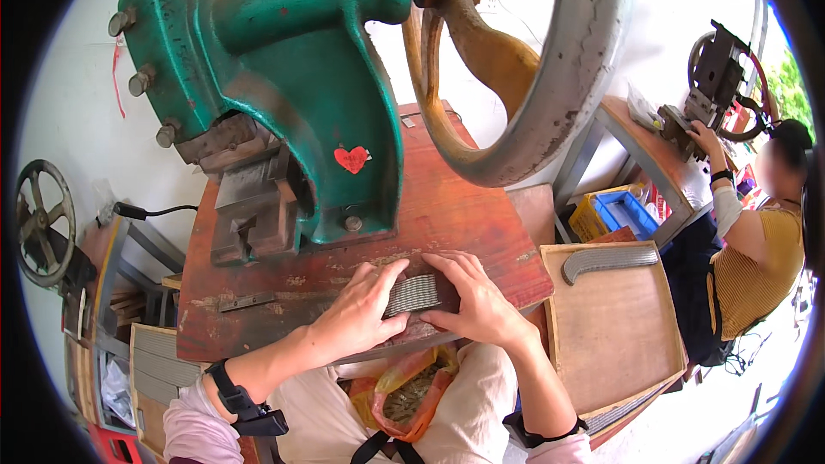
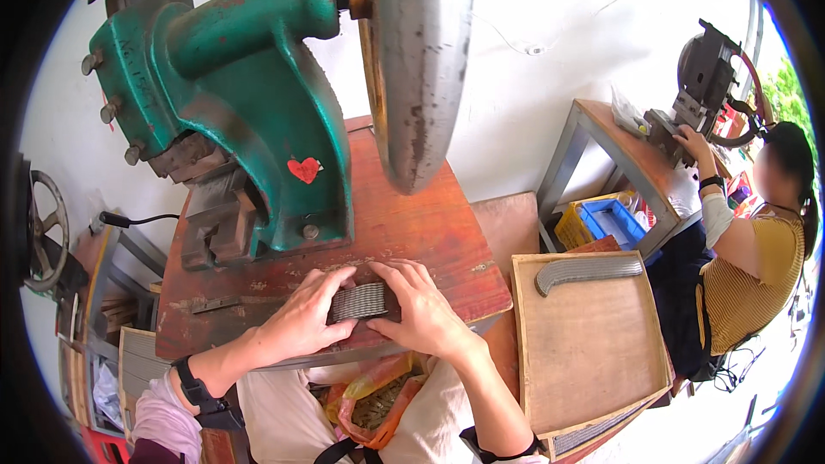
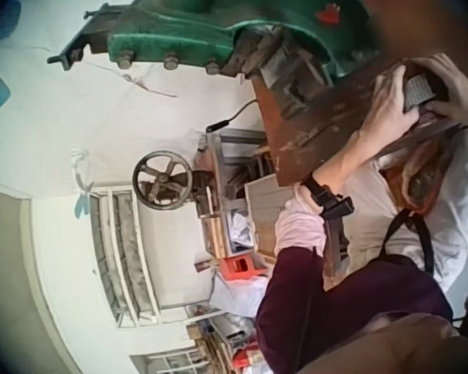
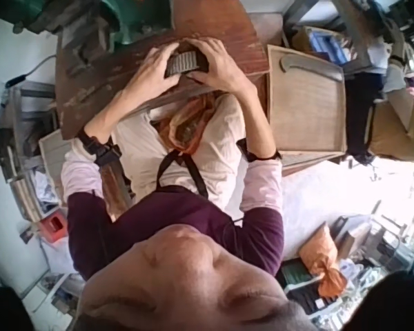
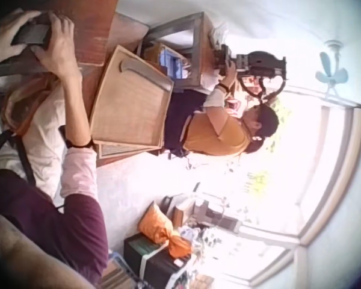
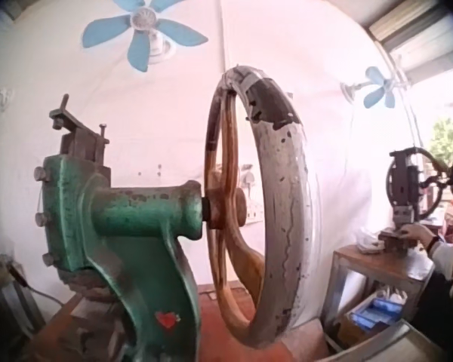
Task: The recorder uses a manual press machine to process small metal or plastic strips and organizes them into a tray.
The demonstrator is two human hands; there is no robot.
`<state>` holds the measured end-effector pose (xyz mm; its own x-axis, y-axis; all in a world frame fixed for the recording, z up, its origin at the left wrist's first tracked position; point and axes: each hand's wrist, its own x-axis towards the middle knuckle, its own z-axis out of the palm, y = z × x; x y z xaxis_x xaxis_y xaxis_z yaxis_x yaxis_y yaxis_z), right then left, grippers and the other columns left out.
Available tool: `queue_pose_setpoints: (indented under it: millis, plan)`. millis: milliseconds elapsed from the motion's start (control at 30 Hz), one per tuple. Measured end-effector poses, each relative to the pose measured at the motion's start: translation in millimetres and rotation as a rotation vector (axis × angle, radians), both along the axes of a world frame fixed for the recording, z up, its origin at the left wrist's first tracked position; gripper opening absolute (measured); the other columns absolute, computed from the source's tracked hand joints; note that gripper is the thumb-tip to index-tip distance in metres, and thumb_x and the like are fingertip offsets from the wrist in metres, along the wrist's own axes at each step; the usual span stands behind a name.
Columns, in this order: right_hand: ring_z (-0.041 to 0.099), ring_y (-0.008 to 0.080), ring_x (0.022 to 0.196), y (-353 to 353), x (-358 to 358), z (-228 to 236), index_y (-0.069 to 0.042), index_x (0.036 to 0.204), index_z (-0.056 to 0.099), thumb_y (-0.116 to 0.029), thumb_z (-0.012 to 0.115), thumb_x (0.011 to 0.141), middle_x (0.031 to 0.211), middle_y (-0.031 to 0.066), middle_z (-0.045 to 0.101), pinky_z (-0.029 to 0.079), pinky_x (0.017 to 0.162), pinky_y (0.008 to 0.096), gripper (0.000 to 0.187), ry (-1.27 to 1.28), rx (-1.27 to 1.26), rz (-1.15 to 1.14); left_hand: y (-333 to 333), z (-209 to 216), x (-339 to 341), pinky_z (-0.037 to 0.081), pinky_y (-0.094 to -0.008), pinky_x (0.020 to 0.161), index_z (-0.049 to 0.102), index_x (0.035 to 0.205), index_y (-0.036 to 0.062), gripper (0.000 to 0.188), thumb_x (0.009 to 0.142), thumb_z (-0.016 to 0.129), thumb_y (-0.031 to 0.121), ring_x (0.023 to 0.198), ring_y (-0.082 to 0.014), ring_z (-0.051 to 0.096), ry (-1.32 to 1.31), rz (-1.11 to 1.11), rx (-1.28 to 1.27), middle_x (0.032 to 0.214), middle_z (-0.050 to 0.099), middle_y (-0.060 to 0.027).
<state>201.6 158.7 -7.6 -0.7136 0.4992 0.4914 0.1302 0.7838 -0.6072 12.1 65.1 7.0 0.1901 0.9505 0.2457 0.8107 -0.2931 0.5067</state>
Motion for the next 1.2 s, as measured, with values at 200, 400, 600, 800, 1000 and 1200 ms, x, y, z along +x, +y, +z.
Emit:
queue_pose_setpoints:
  millis: [200, 400, 600, 800, 1000, 1200]
  plan:
    - [0.047, 0.0331, 0.113, -4.4, -1.6, 0.7, -0.001, 0.122, 0.051, -0.015, 0.076, 0.067, 0.115, 0.017, 0.055, 0.038, 0.098, 0.0392, 0.062, -0.119, -0.028, -0.026, -1.7, -3.3, -2.6, 0.041, -0.0426, 0.09, 0.034, 0.131, -0.0009, 0.069, 0.073, 0.07, 0.014, 0.105, -0.0356, 0.048, 0.006, -0.004, 0.001, 0.113, 0.051, -0.0219]
    - [0.048, 0.0319, 0.111, -32.1, -22.7, 17.5, -0.002, 0.119, 0.052, -0.012, 0.078, 0.064, 0.112, 0.0163, 0.056, 0.042, 0.093, 0.04, 0.062, -0.08, -0.119, -0.011, -32.8, 5.1, -25.4, 0.042, -0.041, 0.09, 0.036, 0.13, 0.0008, 0.069, 0.073, 0.071, 0.014, 0.104, -0.0335, 0.049, -0.125, -0.029, 0.074, 0.113, 0.052, -0.0179]
    - [0.051, 0.0295, 0.113, -44.8, -93.0, 67.8, -0.003, 0.129, 0.039, -0.009, 0.077, 0.065, 0.113, 0.0169, 0.057, 0.043, 0.093, 0.0397, 0.074, 0.04, -0.029, 0.067, -65.4, 46.2, -82.2, 0.041, -0.0341, 0.089, 0.028, 0.135, 0.0039, 0.079, 0.069, 0.072, 0.002, 0.1, -0.0229, 0.051, -0.307, 0.108, 0.3, 0.111, 0.052, -0.0129]
    - [0.046, 0.0311, 0.117, -41.6, -180.2, 80.8, 0.006, 0.138, 0.017, -0.017, 0.076, 0.072, 0.119, 0.0183, 0.054, 0.038, 0.099, 0.0384, 0.092, 0.185, -0.079, 0.06, -64.3, 60.4, -143.2, 0.041, -0.0343, 0.087, 0.01, 0.14, 0.0084, 0.093, 0.068, 0.069, -0.005, 0.102, -0.0183, 0.047, -0.652, 0.215, 0.493, 0.122, 0.034, -0.0121]
    - [0.046, 0.0314, 0.12, -21.5, -230.8, 79.3, 0.007, 0.139, 0.017, -0.017, 0.074, 0.073, 0.123, 0.0204, 0.052, 0.037, 0.099, 0.0373, 0.091, 0.196, -0.255, -0.091, -30.2, 73.8, -193.8, 0.045, -0.0371, 0.087, -0.008, 0.139, 0.0044, 0.103, 0.071, 0.07, -0.002, 0.107, -0.025, 0.049, -0.589, 0.319, 0.362, 0.133, 0.028, -0.02]
    - [0.041, 0.0381, 0.12, 10.6, -251.7, 82.1, 0.009, 0.131, 0.031, -0.01, 0.073, 0.071, 0.127, 0.0254, 0.043, 0.035, 0.099, 0.0404, 0.076, 0.103, -0.046, -0.185, -2.8, 78.6, -210.4, 0.036, -0.0405, 0.1, 0.008, 0.139, -0.0019, 0.094, 0.072, 0.074, 0.009, 0.117, -0.042, 0.045, -0.1, 0.396, 0.463, 0.132, 0.034, -0.0288]
